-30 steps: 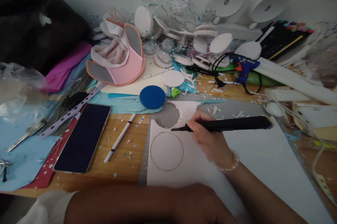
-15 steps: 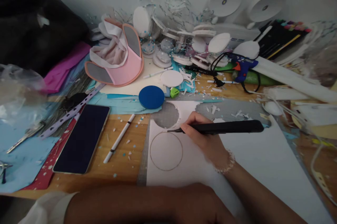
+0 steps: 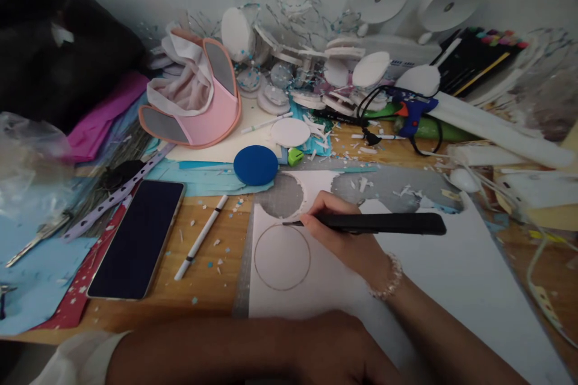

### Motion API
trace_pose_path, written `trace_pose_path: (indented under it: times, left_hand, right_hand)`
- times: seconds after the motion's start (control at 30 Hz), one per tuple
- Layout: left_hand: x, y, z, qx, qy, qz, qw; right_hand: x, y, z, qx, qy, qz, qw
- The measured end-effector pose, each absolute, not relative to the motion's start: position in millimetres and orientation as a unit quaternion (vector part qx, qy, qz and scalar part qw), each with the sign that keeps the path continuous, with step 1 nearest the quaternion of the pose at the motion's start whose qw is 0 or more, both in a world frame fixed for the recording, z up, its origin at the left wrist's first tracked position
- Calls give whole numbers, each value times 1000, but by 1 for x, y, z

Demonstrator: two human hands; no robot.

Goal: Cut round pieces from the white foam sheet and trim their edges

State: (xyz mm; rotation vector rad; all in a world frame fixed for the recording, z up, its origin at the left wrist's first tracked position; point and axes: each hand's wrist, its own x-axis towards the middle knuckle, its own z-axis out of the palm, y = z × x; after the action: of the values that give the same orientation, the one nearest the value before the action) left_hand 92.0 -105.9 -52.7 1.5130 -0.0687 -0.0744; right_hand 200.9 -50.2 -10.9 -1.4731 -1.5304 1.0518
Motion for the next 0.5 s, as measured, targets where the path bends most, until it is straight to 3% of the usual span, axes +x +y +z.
trace_pose_path:
  times: [0.5]
  left_hand:
    - [88,-106,-56,656,-62,-25,751]
  right_hand:
    - [198,-53,-8,-597,-588,378,395]
